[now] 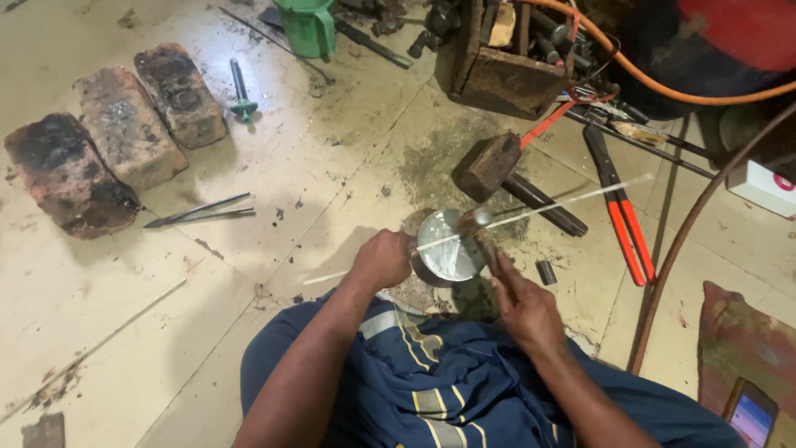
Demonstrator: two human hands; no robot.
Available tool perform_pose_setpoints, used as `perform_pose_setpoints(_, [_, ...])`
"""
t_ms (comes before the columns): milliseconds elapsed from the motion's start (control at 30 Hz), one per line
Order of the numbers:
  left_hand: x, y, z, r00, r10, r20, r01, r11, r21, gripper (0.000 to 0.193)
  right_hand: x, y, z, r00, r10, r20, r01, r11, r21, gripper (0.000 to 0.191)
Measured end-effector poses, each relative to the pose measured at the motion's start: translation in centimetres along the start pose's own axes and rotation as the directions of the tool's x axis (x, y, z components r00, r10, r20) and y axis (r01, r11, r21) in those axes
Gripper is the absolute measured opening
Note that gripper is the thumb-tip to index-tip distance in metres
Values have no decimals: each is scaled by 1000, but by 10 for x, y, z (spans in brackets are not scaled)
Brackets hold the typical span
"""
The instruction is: The person sits on the floor and repeatedly hammers a long, thin metal rod against a small metal container to straighten it. They rotate the rod and hammer different sections along its length.
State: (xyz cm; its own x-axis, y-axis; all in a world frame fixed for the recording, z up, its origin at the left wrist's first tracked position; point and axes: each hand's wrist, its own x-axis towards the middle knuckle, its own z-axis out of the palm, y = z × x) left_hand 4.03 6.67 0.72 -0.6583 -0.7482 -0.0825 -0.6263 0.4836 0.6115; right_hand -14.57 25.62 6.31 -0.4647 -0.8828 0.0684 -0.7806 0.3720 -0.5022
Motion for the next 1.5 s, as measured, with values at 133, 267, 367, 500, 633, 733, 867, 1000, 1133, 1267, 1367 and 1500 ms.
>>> perform_pose_setpoints(133, [-8, -8, 16, 957, 211, -197, -192, 975, 112, 16, -3, 1, -10, 993, 100, -60, -97, 994, 40, 55])
perform_pose_setpoints(267, [-9, -14, 23, 938, 248, -243, -233, 968, 89, 22, -4, 0, -16, 999, -10, -53, 9, 1000, -23, 56])
perform_pose_setpoints(367, [-7, -15, 24, 931, 293, -218, -261, 951, 163, 11, -3, -2, -14, 1000, 7, 13, -7, 1000, -17, 56])
perform_pose_setpoints(500, [-8, -17, 27, 914, 317, -252, -287, 946, 150, 14, -4, -2, -7, 971, -122, -207, 139, 988, 71, 49])
perform_pose_setpoints(633, [-8, -19, 29, 893, 364, -266, -315, 925, 212, 16, -3, 1, -5, 999, -42, -33, 40, 997, -59, 54])
perform_pose_setpoints(733, [-9, -19, 30, 886, 384, -261, -321, 912, 254, 13, 0, 2, -5, 995, 3, -96, -4, 1000, -17, 54])
perform_pose_setpoints(867, [-10, -18, 29, 892, 385, -237, -318, 907, 277, 12, 1, 5, -5, 994, -83, -72, 80, 996, -41, 53])
perform_pose_setpoints(1000, [-10, -17, 29, 883, 389, -263, -329, 912, 245, 14, -5, 8, 1, 980, -121, -155, 121, 993, -15, 52])
perform_pose_setpoints(1133, [-9, -17, 30, 902, 354, -246, -293, 922, 252, 11, -10, 10, 9, 986, -156, -63, 151, 985, -78, 56])
perform_pose_setpoints(1267, [-8, -16, 31, 935, 313, -169, -261, 926, 272, 11, -8, 8, 12, 984, -131, -121, 126, 991, -45, 56])
perform_pose_setpoints(1367, [-8, -16, 31, 905, 350, -242, -301, 928, 218, 15, -7, 2, 4, 983, -151, -101, 147, 988, -45, 56])
perform_pose_setpoints(1500, [-14, -19, 27, 892, 369, -260, -304, 917, 258, 17, -17, -4, -14, 921, 357, 159, -380, 911, 156, 55])
